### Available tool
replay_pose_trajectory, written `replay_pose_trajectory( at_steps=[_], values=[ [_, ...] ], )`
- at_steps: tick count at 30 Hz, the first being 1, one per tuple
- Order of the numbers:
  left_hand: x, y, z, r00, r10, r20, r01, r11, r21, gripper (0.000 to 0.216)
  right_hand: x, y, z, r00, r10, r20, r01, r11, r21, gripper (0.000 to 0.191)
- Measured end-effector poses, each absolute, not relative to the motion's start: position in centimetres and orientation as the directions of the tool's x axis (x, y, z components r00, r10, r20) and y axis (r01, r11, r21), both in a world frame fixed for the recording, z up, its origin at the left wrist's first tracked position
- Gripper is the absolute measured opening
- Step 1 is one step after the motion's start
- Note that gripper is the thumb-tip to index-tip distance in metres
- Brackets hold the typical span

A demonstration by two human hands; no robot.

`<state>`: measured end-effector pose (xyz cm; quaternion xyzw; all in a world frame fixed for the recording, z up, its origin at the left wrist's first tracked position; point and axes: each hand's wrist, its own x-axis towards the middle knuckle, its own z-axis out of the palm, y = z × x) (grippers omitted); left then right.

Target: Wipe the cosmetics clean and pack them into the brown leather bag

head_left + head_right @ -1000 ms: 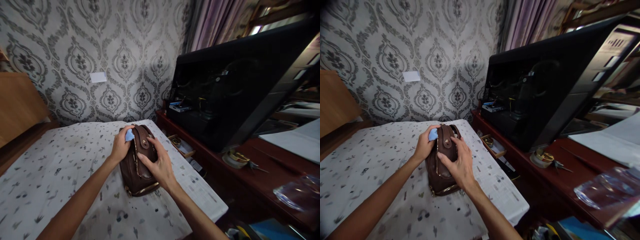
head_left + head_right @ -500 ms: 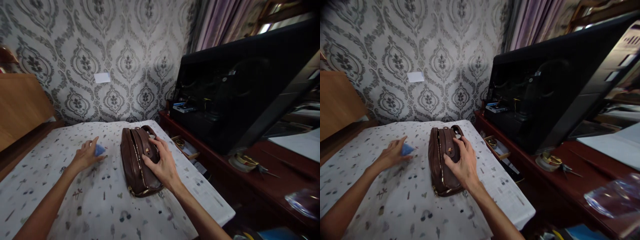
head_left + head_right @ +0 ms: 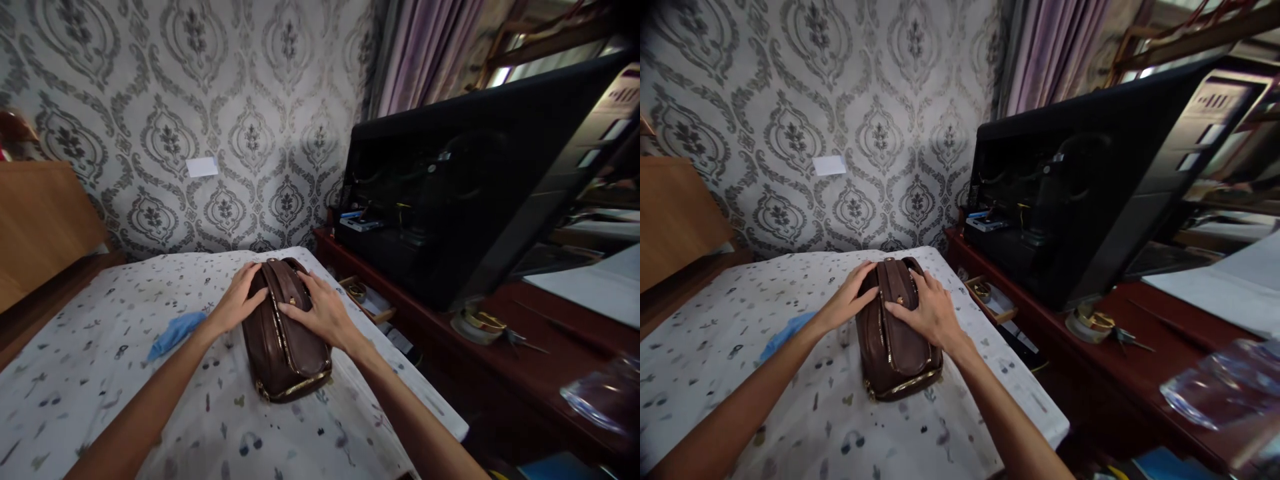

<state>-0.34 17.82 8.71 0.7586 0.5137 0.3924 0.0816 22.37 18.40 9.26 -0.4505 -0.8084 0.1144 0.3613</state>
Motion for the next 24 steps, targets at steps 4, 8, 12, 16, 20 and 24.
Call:
replay_pose_trajectory(
  at_steps=[4, 8, 12, 16, 20, 24],
  values=[
    [-0.2, 18.0, 8.2, 0.189, 0.819, 0.542, 0.724, -0.489, 0.487, 0.059, 21.9, 18.7, 10.0, -0.383, 0.781, 0.493, 0.582, 0.619, -0.527, 0.079],
    [0.5, 18.4, 8.3, 0.166, 0.800, 0.577, 0.758, -0.477, 0.445, 0.053, 21.8, 18.5, 10.4, -0.371, 0.813, 0.449, 0.604, 0.578, -0.548, 0.083],
    [1.0, 19.6, 8.6, 0.109, 0.802, 0.587, 0.806, -0.417, 0.420, 0.050, 22.1, 19.3, 10.8, -0.387, 0.837, 0.387, 0.635, 0.547, -0.546, 0.091],
    [1.1, 20.9, 8.6, 0.072, 0.803, 0.591, 0.827, -0.380, 0.415, 0.050, 22.0, 20.0, 10.7, -0.470, 0.806, 0.359, 0.558, 0.587, -0.587, 0.082],
    [1.1, 21.0, 8.4, 0.039, 0.802, 0.597, 0.825, -0.363, 0.434, 0.050, 21.5, 19.8, 10.4, -0.528, 0.780, 0.336, 0.544, 0.614, -0.572, 0.096],
    [1.0, 20.7, 8.1, 0.027, 0.798, 0.601, 0.812, -0.369, 0.453, 0.048, 21.8, 19.5, 10.4, -0.546, 0.767, 0.337, 0.471, 0.614, -0.633, 0.089]
  ],
)
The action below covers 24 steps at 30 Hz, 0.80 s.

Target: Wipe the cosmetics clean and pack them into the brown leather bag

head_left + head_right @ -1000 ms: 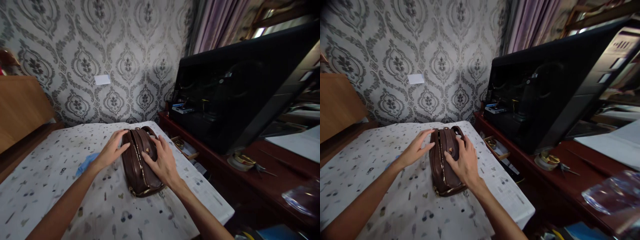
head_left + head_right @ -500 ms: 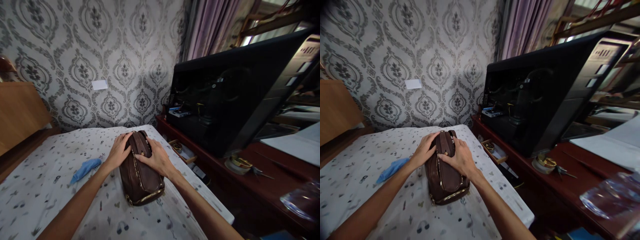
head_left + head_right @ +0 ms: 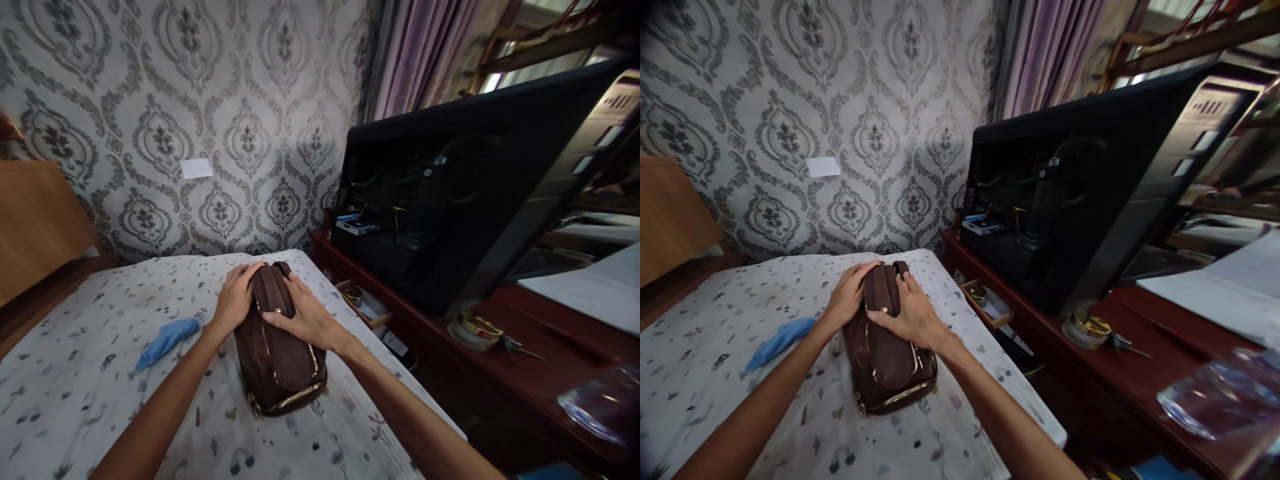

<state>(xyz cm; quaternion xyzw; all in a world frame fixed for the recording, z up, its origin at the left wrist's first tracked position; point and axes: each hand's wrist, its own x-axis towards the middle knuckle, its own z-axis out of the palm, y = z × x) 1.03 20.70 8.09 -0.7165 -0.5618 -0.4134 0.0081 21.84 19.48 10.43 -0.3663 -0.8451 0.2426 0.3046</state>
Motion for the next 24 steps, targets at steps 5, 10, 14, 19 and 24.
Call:
replay_pose_trajectory(
  at_steps=[5, 10, 14, 19, 24],
  values=[
    [0.9, 20.8, 7.9, 0.018, 0.798, 0.602, 0.802, -0.371, 0.468, 0.046, 22.6, 18.6, 10.0, -0.314, 0.885, 0.343, 0.435, 0.455, -0.777, 0.080],
    [0.9, 21.1, 7.4, -0.005, 0.799, 0.602, 0.789, -0.367, 0.493, 0.045, 22.4, 18.0, 9.8, -0.276, 0.875, 0.398, 0.483, 0.485, -0.729, 0.069],
    [0.8, 21.2, 7.3, -0.022, 0.800, 0.599, 0.776, -0.365, 0.515, 0.043, 22.6, 18.2, 10.0, -0.371, 0.822, 0.433, 0.489, 0.569, -0.662, 0.060],
    [0.8, 21.3, 7.3, -0.025, 0.803, 0.595, 0.769, -0.365, 0.525, 0.043, 23.1, 18.3, 10.0, -0.440, 0.819, 0.369, 0.509, 0.566, -0.649, 0.063],
    [0.8, 21.3, 7.3, -0.018, 0.807, 0.590, 0.775, -0.361, 0.519, 0.043, 23.1, 18.9, 9.5, -0.435, 0.803, 0.408, 0.443, 0.585, -0.679, 0.069]
  ],
)
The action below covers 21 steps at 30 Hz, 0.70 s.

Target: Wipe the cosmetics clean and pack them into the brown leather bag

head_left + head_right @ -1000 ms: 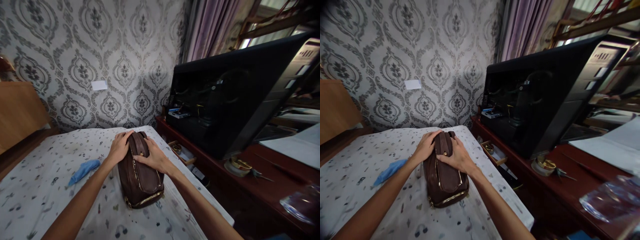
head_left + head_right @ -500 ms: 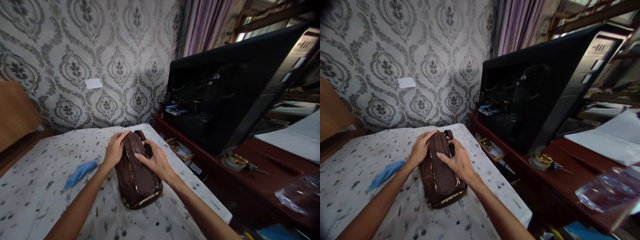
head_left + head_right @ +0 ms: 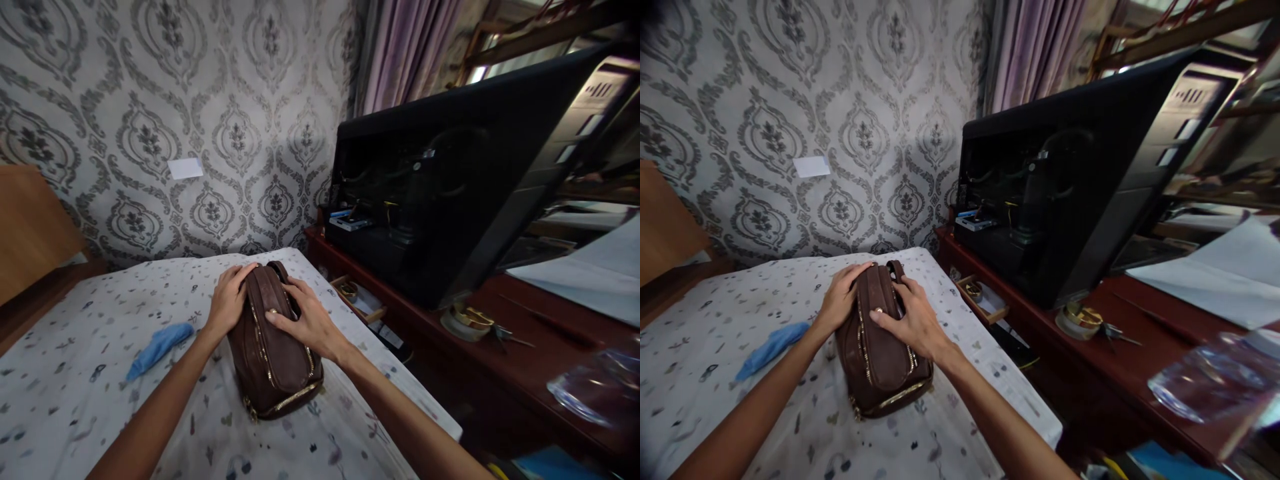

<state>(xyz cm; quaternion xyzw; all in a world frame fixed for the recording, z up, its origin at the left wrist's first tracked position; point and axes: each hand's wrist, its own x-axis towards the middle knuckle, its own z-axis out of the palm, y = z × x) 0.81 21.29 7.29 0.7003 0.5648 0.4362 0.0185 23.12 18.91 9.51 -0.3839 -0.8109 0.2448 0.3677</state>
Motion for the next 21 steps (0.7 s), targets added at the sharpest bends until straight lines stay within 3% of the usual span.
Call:
replay_pose_trajectory(
  at_steps=[9, 13, 17, 21],
  values=[
    [1.0, 21.4, 7.2, -0.046, 0.802, 0.596, 0.776, -0.347, 0.526, 0.044, 22.3, 21.0, 10.8, -0.492, 0.818, 0.297, 0.440, 0.529, -0.726, 0.078],
    [1.1, 21.3, 7.2, -0.057, 0.795, 0.603, 0.768, -0.351, 0.535, 0.045, 22.0, 20.3, 11.0, -0.529, 0.775, 0.347, 0.422, 0.595, -0.684, 0.074],
    [1.1, 21.4, 7.1, -0.047, 0.798, 0.600, 0.753, -0.367, 0.546, 0.046, 21.9, 19.9, 11.0, -0.523, 0.800, 0.294, 0.490, 0.564, -0.665, 0.096],
    [1.2, 21.4, 7.2, -0.040, 0.801, 0.598, 0.729, -0.385, 0.565, 0.046, 21.7, 20.0, 10.9, -0.555, 0.771, 0.313, 0.510, 0.613, -0.604, 0.088]
  ],
)
